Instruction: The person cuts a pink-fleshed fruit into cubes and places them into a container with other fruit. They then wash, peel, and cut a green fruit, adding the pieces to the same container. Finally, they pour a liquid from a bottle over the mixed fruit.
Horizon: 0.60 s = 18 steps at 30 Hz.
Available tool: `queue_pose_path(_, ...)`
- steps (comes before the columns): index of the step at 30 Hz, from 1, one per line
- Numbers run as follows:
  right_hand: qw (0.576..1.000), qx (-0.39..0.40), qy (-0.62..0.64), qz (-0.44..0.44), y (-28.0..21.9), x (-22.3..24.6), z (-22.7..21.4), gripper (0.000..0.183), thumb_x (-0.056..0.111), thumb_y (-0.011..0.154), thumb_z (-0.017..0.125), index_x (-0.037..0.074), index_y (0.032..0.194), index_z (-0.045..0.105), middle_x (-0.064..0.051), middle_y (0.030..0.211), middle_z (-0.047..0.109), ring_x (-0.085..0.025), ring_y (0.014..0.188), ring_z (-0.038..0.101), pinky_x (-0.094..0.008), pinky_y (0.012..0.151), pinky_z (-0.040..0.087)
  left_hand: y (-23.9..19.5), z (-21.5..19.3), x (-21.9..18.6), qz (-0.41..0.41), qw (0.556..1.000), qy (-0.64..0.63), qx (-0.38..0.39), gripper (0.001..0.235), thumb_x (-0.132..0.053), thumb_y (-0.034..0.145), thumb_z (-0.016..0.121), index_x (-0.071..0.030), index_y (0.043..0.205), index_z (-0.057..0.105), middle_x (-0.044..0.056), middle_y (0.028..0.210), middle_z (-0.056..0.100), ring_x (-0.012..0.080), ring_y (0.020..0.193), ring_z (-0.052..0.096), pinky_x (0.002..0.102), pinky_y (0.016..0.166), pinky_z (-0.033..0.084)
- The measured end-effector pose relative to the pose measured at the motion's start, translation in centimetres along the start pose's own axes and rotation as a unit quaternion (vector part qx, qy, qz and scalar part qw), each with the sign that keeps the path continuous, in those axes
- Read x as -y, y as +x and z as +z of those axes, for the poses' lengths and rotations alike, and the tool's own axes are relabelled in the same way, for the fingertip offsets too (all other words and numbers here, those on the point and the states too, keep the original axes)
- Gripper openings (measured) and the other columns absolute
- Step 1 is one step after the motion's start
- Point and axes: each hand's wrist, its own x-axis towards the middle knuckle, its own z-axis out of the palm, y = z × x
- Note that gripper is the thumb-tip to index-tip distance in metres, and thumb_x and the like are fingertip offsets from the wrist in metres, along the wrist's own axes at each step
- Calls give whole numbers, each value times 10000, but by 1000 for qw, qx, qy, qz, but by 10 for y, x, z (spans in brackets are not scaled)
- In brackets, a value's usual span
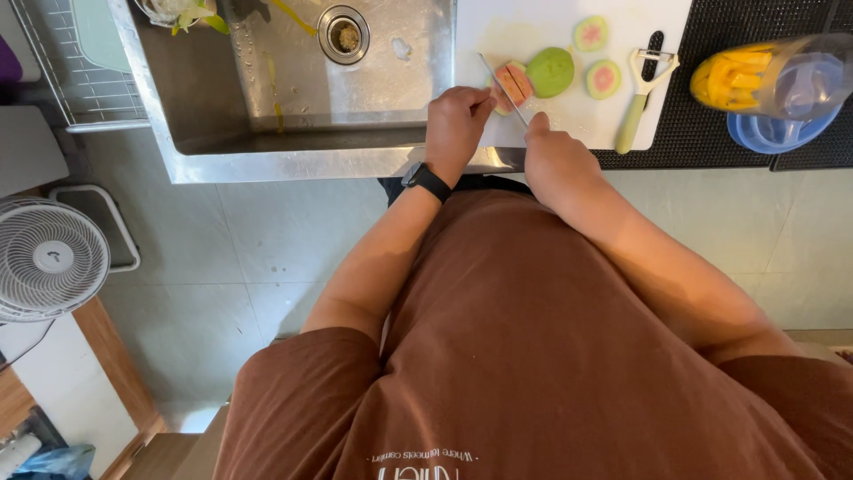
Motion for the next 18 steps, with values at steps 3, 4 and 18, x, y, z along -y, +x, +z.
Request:
queue_pose_path(3,1000,13,1,29,11,1,4,490,9,907,390,22,1394,329,-230,1055,669,-453,952,662,-538,737,514,2,-1,1,-6,1000,-2,4,173,-145,886,723,-47,743,722,46,642,666,181,603,592,335,560,454)
queue_pose_path(4,1000,12,7,28,14,0,7,524,23,916,387,23,1434,310,-234,1080,669,-455,968,664,-536,747,518,3,-1,3,-10,1000,1,9,165,-163,893,728,-49,778,758,43,678,713,169,609,619,326,555,464)
queue_pose_path(18,984,-144,5,-105,47,-22,33,568,102,975,403,-66,1503,276,-329,830,668,-556,721,630,-619,586,453,-3,-5,-1,-19,999,-25,13,107,-123,886,756,-53,962,728,74,812,703,210,727,672,336,658,558)
